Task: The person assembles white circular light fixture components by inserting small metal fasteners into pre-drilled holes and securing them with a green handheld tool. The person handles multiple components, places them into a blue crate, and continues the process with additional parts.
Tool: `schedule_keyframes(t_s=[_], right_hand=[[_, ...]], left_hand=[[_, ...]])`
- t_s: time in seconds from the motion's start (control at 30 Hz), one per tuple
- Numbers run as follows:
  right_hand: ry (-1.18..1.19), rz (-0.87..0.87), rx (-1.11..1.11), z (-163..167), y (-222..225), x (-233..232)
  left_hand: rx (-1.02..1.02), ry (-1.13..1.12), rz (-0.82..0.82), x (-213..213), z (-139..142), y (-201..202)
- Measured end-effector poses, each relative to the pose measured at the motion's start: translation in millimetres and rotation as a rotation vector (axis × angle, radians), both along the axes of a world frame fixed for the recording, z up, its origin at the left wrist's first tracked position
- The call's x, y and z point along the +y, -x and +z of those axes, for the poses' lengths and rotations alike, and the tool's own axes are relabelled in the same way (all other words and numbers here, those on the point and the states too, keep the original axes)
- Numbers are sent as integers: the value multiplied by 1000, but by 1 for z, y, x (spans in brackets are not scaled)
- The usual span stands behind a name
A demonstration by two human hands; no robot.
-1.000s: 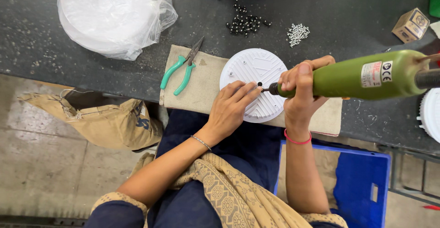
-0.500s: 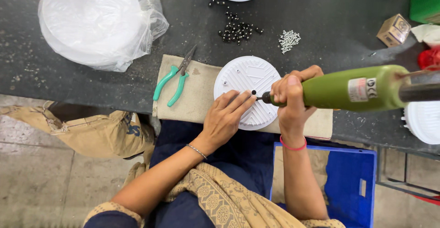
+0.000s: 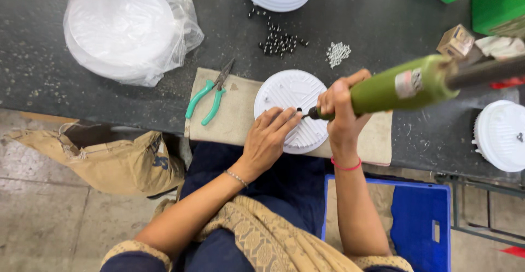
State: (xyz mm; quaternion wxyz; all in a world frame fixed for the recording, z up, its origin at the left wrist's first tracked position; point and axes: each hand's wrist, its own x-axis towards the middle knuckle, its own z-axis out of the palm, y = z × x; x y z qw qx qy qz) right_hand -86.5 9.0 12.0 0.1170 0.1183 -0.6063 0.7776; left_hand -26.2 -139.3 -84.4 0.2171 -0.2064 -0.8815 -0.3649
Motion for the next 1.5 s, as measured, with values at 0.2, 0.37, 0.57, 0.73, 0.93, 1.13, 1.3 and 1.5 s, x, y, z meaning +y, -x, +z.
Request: schedule_keyframes(t_s=[0.2,0.37,0.57,0.73,0.93,1.13,1.3,1.5], right_hand=[[-37,-19,-7,3,5,-4],[-58,-13,-12,4,9,-10],[-39,5,-19,-1,10,-9],[-100,-7,20,-12,16,-4],[-131,-43,26,-12,12,-8],[25,-50,88,15,6,8],[32,-137,119,30,-8,21],[22,-194,129,31,-40,48]], left_hand=[[-8,-14,19,1,3,4],[-41,-13,15,-3,4,5],[-21,-20,26,-4,-1,7],[-2,-20,25,-1,-7,15],[13,-7,19,-6,-2,13],[-38,-74,20,-7,0,15],[-46,-119,40,3,5,15],[-9,-110,49,19,10,2]])
